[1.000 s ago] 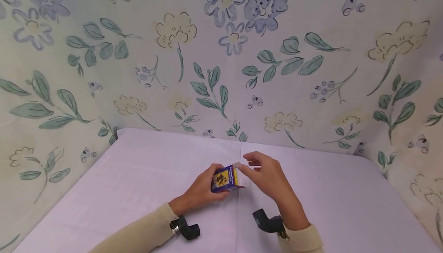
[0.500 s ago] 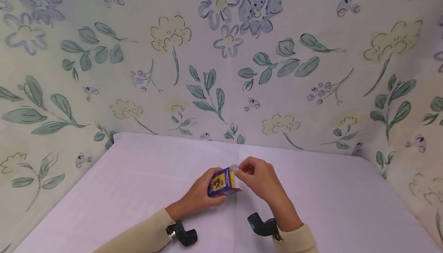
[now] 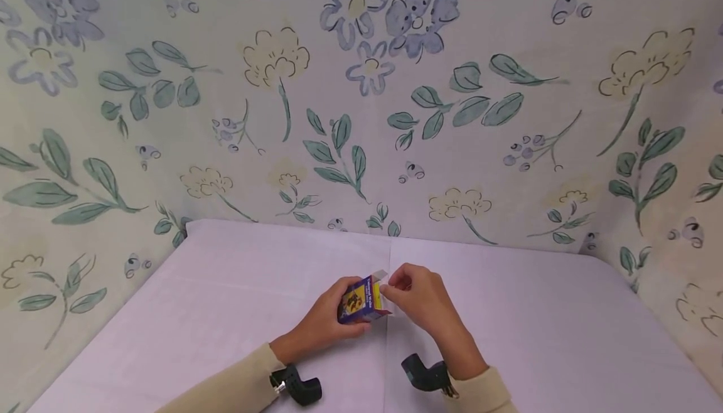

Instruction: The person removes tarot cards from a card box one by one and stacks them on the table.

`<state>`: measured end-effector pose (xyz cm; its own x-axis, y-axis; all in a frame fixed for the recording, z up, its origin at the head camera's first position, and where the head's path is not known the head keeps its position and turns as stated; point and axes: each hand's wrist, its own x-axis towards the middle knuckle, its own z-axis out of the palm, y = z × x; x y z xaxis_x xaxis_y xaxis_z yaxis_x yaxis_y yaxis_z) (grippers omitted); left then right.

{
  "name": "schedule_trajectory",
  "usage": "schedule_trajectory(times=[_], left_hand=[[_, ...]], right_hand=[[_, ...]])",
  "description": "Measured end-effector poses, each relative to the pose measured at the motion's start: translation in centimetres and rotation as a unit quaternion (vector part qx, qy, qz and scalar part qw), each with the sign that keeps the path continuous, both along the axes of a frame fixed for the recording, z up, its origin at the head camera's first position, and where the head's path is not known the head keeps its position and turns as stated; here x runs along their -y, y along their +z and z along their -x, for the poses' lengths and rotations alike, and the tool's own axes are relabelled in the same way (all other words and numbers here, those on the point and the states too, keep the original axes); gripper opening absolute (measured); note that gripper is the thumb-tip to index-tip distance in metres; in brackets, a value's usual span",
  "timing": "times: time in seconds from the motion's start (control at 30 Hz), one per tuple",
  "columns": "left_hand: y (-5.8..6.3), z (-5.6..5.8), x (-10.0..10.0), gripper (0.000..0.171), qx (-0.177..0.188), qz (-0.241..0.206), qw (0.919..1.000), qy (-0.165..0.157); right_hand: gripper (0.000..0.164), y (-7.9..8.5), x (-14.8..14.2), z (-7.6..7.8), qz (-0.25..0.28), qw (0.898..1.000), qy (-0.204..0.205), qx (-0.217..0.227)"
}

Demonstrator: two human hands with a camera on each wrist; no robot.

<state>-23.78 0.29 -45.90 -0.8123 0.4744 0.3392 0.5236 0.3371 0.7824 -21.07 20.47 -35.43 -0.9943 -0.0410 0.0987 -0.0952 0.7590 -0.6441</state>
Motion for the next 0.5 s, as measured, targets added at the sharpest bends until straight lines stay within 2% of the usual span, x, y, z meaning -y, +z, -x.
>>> schedule_trajectory(times=[0.5], left_hand=[[0.1, -0.4, 0.4, 0.074, -0.024, 0.004, 0.9996, -0.009]], right_hand=[[0.021, -1.0, 1.1, -0.4, -0.009, 1.000, 0.004, 0.012]])
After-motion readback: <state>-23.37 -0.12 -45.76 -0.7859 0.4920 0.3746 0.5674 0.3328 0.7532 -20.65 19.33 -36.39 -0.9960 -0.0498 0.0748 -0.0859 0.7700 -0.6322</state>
